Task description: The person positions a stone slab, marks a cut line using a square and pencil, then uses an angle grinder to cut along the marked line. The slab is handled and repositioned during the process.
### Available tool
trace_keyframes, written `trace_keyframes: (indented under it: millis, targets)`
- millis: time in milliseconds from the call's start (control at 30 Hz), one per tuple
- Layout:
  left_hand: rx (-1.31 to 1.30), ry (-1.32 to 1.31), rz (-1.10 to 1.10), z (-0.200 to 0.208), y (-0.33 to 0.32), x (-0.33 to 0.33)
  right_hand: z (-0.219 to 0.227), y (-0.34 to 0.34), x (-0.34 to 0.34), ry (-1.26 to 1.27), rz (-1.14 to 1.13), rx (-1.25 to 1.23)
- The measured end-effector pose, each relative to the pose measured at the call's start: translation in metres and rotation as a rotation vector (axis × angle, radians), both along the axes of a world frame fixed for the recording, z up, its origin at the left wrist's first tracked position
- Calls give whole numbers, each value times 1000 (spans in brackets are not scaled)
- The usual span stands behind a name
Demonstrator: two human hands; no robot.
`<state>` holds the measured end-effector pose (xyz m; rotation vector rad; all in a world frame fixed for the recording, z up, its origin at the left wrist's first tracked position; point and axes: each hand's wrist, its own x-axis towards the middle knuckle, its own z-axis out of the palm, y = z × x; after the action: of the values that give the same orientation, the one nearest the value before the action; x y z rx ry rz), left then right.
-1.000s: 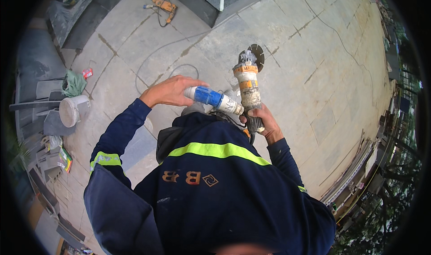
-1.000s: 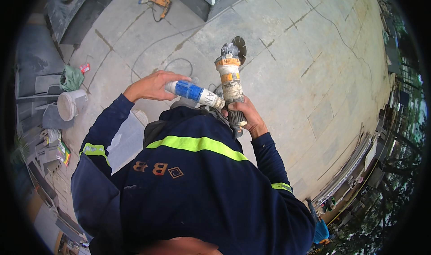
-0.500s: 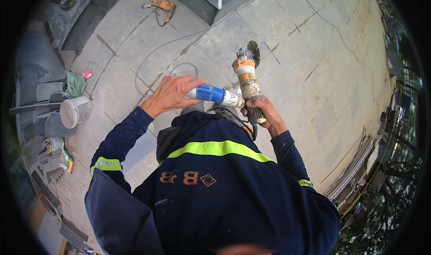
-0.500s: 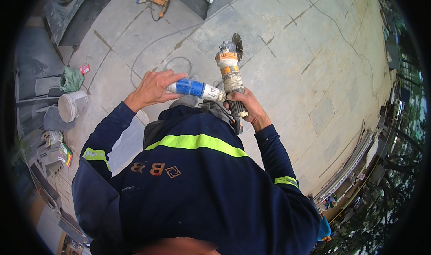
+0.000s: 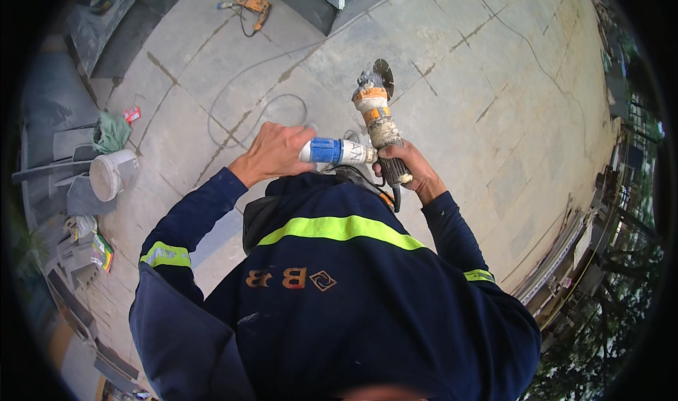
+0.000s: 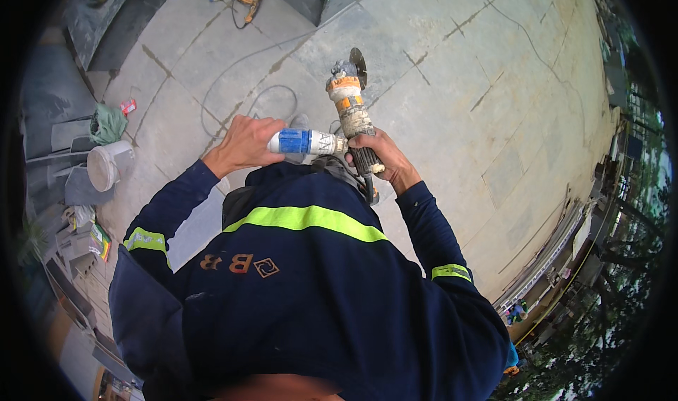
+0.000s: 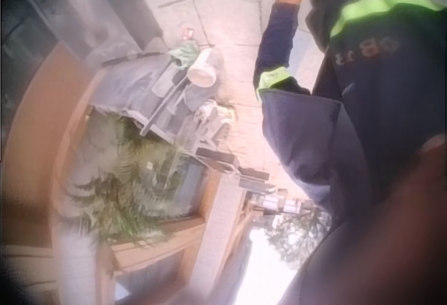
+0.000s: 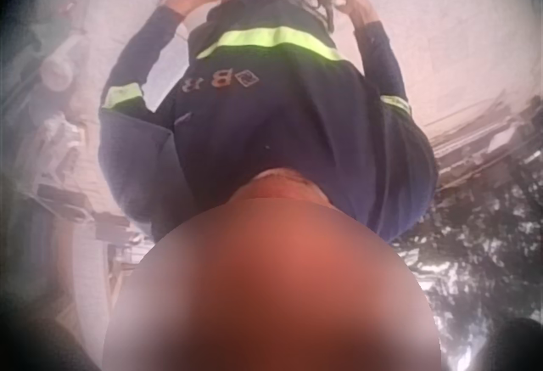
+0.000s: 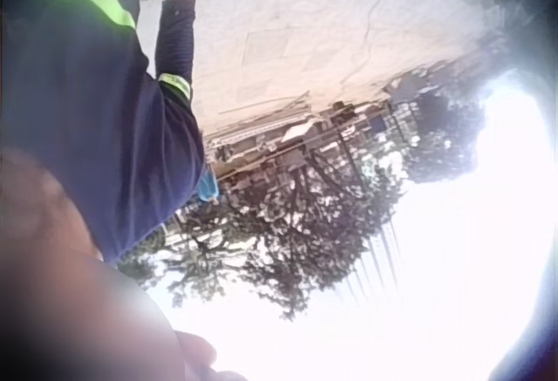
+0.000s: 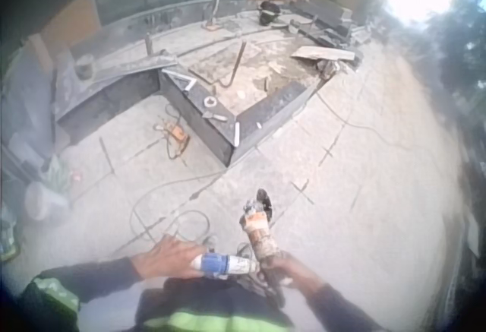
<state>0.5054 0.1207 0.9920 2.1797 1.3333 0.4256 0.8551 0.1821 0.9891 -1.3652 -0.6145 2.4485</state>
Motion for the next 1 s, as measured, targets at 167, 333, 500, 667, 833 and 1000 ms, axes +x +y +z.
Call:
trace_keyframes:
  millis: [167,333,500,667,833,1000]
  targets:
    - [-33,41,68,2,-16,10,-12,-6,-4,10,-76,-22]
    - [-42,39,85,2,-12,21,-10,5,1,-94,40,29]
    - [-136,70,96,5,-12,26,-13,13,4,-25,78,-9]
    - [-191,90,93,9,-13,31,-24,15,8,-23,105,-8]
    - [-189,134,87,11,-4,33,-33,15,10,-12,75,-73]
    - [-174,64,146,1,-8,19,-35,10,6,6,40,28]
